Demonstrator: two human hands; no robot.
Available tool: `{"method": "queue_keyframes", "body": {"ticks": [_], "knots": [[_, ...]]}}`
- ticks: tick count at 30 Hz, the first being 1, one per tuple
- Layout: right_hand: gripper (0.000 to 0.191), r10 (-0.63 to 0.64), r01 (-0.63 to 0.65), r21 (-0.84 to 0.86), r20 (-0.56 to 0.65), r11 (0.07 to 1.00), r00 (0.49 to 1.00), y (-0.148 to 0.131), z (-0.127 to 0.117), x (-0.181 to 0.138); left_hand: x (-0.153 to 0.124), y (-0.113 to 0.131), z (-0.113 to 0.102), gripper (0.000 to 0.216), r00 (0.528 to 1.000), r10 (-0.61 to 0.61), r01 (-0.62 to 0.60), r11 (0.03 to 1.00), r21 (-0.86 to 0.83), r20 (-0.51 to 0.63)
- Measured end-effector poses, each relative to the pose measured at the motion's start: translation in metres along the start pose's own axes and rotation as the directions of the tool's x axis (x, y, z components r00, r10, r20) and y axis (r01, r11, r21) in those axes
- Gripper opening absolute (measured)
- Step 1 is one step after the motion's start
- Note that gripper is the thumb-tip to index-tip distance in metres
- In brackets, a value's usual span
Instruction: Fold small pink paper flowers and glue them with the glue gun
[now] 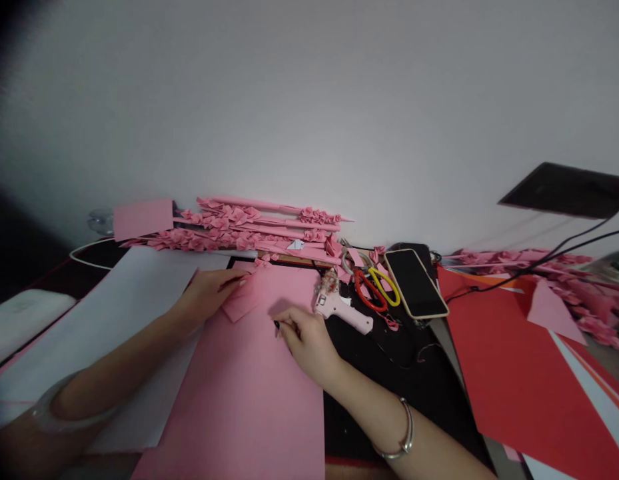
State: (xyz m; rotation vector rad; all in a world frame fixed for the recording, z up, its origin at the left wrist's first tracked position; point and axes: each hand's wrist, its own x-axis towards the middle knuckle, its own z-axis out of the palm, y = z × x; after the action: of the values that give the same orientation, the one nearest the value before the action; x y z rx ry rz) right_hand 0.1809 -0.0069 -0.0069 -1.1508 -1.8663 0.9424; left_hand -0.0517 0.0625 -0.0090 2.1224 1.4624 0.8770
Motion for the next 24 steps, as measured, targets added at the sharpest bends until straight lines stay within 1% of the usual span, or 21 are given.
{"method": "queue_keyframes", "body": {"ticks": [4, 5, 7, 8, 10, 11, 14, 17, 20, 22, 24], "knots": [[0.019, 0.022, -0.022, 0.014, -0.003, 1.0, 1.0, 0.001, 0.0, -0.001, -0.006, 0.009, -0.002, 0.03, 0.991, -0.052, 0.05, 0.998, -0.026, -0.123], [0.019, 0.037, -0.037, 0.022, -0.001, 0.999, 0.999, 0.001, 0.001, -0.001, -0.008, 0.012, -0.002, 0.027, 0.98, -0.07, 0.057, 0.995, -0.078, -0.186], [0.02, 0.073, -0.073, 0.043, 0.006, 0.996, 0.997, 0.002, 0.001, -0.002, -0.012, 0.018, -0.001, 0.024, 0.967, -0.093, 0.058, 0.987, -0.148, -0.238], [0.02, 0.088, -0.088, 0.054, 0.011, 0.995, 0.996, 0.003, 0.001, -0.002, -0.014, 0.021, 0.001, 0.022, 0.966, -0.099, 0.06, 0.985, -0.164, -0.241], [0.021, 0.107, -0.108, 0.078, 0.018, 0.991, 0.994, 0.004, 0.001, -0.002, -0.019, 0.027, 0.004, 0.018, 0.975, -0.085, 0.038, 0.974, -0.223, -0.206], [0.021, 0.112, -0.113, 0.088, 0.023, 0.99, 0.993, 0.004, 0.001, -0.002, -0.021, 0.03, 0.006, 0.018, 0.984, -0.089, 0.048, 0.967, -0.252, -0.155], [0.021, 0.119, -0.121, 0.113, 0.024, 0.986, 0.993, 0.003, 0.001, -0.002, -0.026, 0.036, 0.011, 0.015, 0.996, -0.045, 0.018, 0.944, -0.329, -0.075], [0.027, 0.149, -0.15, 0.15, 0.023, 0.977, 0.989, 0.0, -0.001, -0.001, -0.031, 0.04, 0.014, 0.016, 0.999, -0.027, 0.008, 0.929, -0.371, -0.046], [0.043, 0.188, -0.195, 0.224, 0.053, 0.955, 0.981, -0.002, -0.001, -0.001, -0.033, 0.043, 0.016, 0.015, 0.997, -0.016, -0.015, 0.914, -0.404, -0.072], [0.047, 0.205, -0.217, 0.299, 0.073, 0.929, 0.976, -0.001, 0.0, 0.0, -0.033, 0.045, 0.017, 0.013, 0.997, 0.039, -0.066, 0.888, -0.455, -0.068], [0.046, 0.22, -0.237, 0.357, 0.088, 0.904, 0.972, 0.001, 0.0, 0.001, -0.033, 0.048, 0.017, 0.013, 0.988, 0.157, -0.141, 0.854, -0.5, -0.01]]}}
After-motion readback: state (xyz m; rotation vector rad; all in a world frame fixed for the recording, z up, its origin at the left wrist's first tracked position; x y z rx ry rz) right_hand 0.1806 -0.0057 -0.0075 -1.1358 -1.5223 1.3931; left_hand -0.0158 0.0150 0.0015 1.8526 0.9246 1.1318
